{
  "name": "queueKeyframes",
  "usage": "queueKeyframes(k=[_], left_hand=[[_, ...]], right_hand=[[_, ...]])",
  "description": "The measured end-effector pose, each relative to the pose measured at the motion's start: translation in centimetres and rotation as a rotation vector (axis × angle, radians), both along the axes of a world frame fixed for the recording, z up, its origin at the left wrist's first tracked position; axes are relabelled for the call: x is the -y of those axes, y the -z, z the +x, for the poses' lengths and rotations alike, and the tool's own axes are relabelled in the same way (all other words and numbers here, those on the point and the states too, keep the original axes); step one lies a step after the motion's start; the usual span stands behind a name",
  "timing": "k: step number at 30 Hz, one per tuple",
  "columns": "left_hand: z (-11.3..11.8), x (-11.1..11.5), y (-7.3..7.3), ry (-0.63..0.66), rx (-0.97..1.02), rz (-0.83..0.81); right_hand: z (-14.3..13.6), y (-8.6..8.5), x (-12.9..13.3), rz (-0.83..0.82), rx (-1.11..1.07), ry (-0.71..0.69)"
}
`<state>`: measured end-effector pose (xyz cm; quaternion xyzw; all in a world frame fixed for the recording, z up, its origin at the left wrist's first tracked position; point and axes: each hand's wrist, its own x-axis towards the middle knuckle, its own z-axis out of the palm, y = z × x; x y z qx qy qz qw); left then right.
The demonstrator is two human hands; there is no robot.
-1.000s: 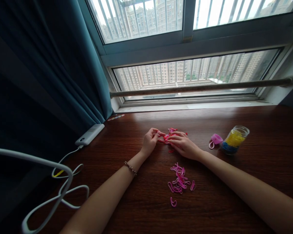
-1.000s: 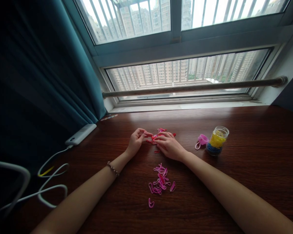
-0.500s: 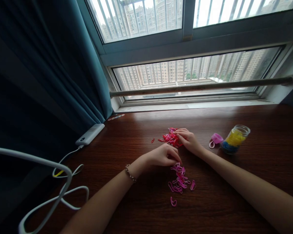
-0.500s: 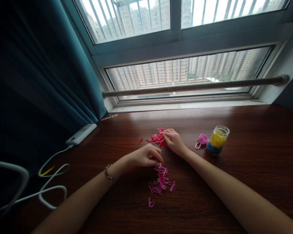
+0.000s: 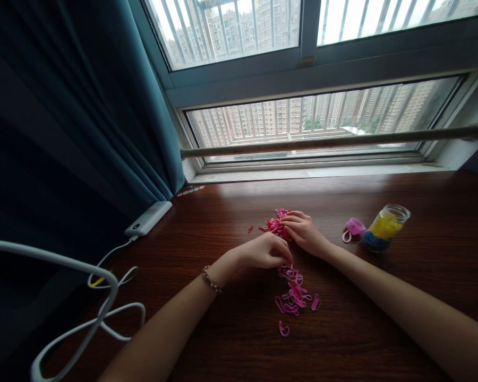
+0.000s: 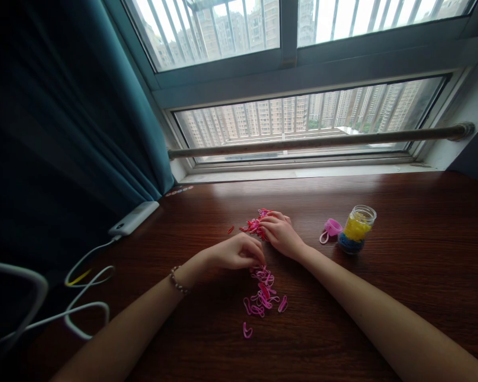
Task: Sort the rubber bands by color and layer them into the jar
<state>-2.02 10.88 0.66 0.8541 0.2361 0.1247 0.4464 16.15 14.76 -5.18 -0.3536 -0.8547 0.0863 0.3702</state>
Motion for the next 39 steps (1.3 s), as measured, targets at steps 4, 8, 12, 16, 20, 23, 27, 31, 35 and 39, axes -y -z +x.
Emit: queueKeyframes(k=[4,8,12,16,20,23,27,31,35,39], left_hand=[[-1.2,-0.8,-0.2,-0.092,0.082,-0.301],[-2.4,-2.2,0.7,-0.286,0.11,-0.261],[-3.6,-3.8,1.9,-0.624,0.07,0.217],[-4.2,-4.5,3.0,-0.657,-0.059,0.481],[-4.2,-4.6,3.8,-0.599,-0.115,0.515],[-4.2,-4.6,3.9,-0.582,-0.107,0.493],[-4.4,-4.9,3.9,-0.61,-0.053,0.439],[-4.8,-5.3,4.1,-0.675,0.034,0.395],[-5.1,-5.6,4.5,-0.717,0.069,0.333],[-5.0,-5.7,4.7,-0.736,0.086,0.241]], right_hand=[[0.3,0.1,-0.4,-0.034,-0.224,-0.02],[0.6,-0.2,-0.1,-0.248,-0.49,0.077],[0.4,-1.1,0.4,-0.454,-0.65,0.088],[0.0,-1.6,0.7,-0.62,-0.714,0.013],[0.0,-1.1,0.7,-0.667,-0.734,0.111],[0.1,-1.1,0.7,-0.709,-0.79,0.162],[0.0,-2.0,1.1,-0.652,-0.77,0.086],[-0.2,-3.3,2.1,-0.821,-0.428,-0.325],[-0.3,-3.9,3.0,-1.031,-0.092,-0.614],[-0.3,-3.3,2.5,-0.872,-0.361,-0.367]])
